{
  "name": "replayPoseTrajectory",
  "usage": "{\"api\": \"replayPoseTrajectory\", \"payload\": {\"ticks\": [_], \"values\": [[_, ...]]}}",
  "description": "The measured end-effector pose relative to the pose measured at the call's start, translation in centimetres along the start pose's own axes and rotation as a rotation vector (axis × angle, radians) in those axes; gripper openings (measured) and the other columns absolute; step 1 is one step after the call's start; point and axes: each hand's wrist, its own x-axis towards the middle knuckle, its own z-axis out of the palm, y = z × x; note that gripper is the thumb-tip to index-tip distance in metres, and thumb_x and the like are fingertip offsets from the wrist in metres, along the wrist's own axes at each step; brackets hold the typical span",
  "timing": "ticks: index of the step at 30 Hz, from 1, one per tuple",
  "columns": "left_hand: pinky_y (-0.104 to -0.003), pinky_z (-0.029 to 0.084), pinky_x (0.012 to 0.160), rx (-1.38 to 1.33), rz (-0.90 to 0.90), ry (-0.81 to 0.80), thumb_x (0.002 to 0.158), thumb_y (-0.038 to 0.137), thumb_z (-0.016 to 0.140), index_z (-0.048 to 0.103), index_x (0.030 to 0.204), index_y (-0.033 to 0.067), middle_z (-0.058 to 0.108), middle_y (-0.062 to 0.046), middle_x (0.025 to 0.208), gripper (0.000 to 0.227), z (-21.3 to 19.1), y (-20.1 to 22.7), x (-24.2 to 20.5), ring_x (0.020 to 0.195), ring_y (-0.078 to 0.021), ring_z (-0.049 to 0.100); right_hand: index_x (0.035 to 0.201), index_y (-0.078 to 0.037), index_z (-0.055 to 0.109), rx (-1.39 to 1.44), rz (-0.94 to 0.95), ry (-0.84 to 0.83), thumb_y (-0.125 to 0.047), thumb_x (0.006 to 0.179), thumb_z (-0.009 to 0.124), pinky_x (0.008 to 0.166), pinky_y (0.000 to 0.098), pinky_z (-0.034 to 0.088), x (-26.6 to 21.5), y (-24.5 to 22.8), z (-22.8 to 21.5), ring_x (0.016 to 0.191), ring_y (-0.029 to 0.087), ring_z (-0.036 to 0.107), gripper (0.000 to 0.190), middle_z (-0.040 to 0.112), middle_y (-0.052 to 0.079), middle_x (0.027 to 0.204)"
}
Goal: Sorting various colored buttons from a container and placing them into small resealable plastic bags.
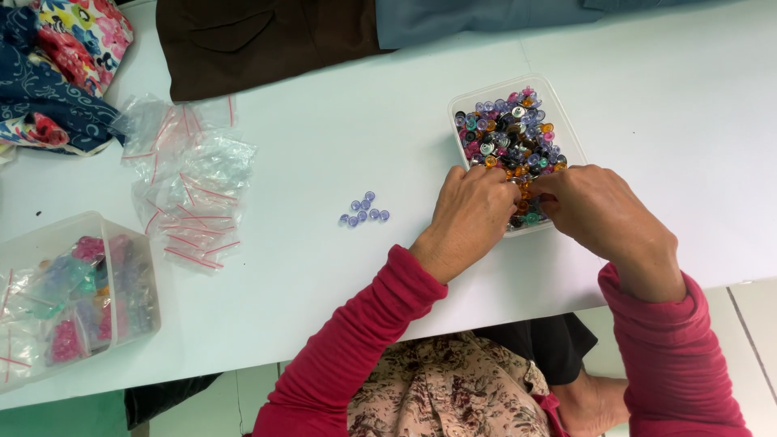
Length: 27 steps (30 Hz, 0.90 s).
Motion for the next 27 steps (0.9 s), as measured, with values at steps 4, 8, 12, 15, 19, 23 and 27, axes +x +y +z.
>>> {"api": "replayPoseTrajectory", "payload": {"ticks": [4, 8, 12, 15, 19, 23, 27], "values": [[-0.039, 0.044, 0.074, -0.025, -0.016, -0.025, 0.091, 0.021, 0.075, 0.074, 0.083, 0.02, 0.064, 0.002, 0.081, 0.008, -0.1, -0.2, -0.1, 0.08, -0.0211, 0.062, 0.087, -0.022, 0.071, -0.011, -0.034, 0.041, -0.004, 0.089, 0.053, 0.062, 0.0412, 0.045, 0.0, 0.1, -0.1, 0.06, 0.033, 0.05, 0.025, 0.067, 0.009, 0.067], [-0.039, 0.043, 0.073, -0.043, -0.016, -0.011, 0.091, 0.02, 0.075, 0.073, 0.079, 0.0172, 0.064, 0.001, 0.079, 0.012, -0.2, -0.3, -0.3, 0.08, -0.0211, 0.062, 0.102, -0.028, 0.077, -0.029, 0.098, -0.128, -0.012, 0.089, 0.055, 0.068, 0.039, 0.047, -0.2, -1.5, -2.5, 0.071, 0.03, 0.059, 0.031, 0.071, 0.01, 0.076], [-0.039, 0.042, 0.074, -0.056, -0.024, -0.002, 0.093, 0.019, 0.073, 0.075, 0.082, 0.0174, 0.065, 0.002, 0.08, 0.011, 0.1, -0.4, -0.5, 0.082, -0.0206, 0.062, 0.107, -0.025, 0.076, -0.052, 0.112, -0.199, -0.013, 0.09, 0.057, 0.074, 0.0388, 0.05, 0.4, -1.3, -2.8, 0.078, 0.03, 0.067, 0.029, 0.077, 0.007, 0.084], [-0.039, 0.042, 0.074, -0.091, -0.031, 0.011, 0.095, 0.019, 0.069, 0.073, 0.079, 0.0169, 0.064, 0.002, 0.08, 0.017, 0.3, -0.5, -0.5, 0.08, -0.0207, 0.061, 0.111, -0.027, 0.08, 0.112, 0.117, -0.166, -0.017, 0.092, 0.063, 0.079, 0.0346, 0.051, 0.2, -0.4, -3.1, 0.083, 0.024, 0.068, 0.027, 0.081, 0.002, 0.096], [-0.039, 0.043, 0.074, -0.099, -0.005, 0.06, 0.096, 0.018, 0.068, 0.075, 0.086, 0.0189, 0.061, 0.002, 0.084, 0.012, -0.7, -0.2, -0.8, 0.082, -0.0216, 0.06, 0.112, -0.022, 0.082, 0.338, 0.129, -0.016, -0.019, 0.095, 0.07, 0.076, 0.0326, 0.051, -1.3, -0.8, -4.2, 0.082, 0.017, 0.074, 0.021, 0.084, 0.004, 0.093], [-0.042, 0.045, 0.082, -0.281, -0.032, 0.166, 0.089, 0.035, 0.076, 0.074, 0.097, 0.0146, 0.066, -0.001, 0.101, 0.022, -2.5, 0.2, -1.2, 0.095, -0.0238, 0.064, 0.118, -0.004, 0.079, 0.885, 0.029, 0.127, -0.005, 0.092, 0.073, 0.073, 0.0255, 0.051, -1.4, -0.6, -3.1, 0.079, 0.013, 0.065, 0.027, 0.079, 0.01, 0.088], [-0.04, 0.043, 0.086, -0.35, -0.134, 0.222, 0.091, 0.033, 0.074, 0.072, 0.093, 0.0156, 0.067, 0.001, 0.103, 0.017, -4.4, -0.2, -2.5, 0.097, -0.0219, 0.066, 0.118, 0.004, 0.074, 1.115, -0.185, 0.186, -0.003, 0.091, 0.072, 0.074, 0.0245, 0.058, -0.6, -2.3, -1.4, 0.079, 0.016, 0.067, 0.028, 0.076, 0.014, 0.089]]}}
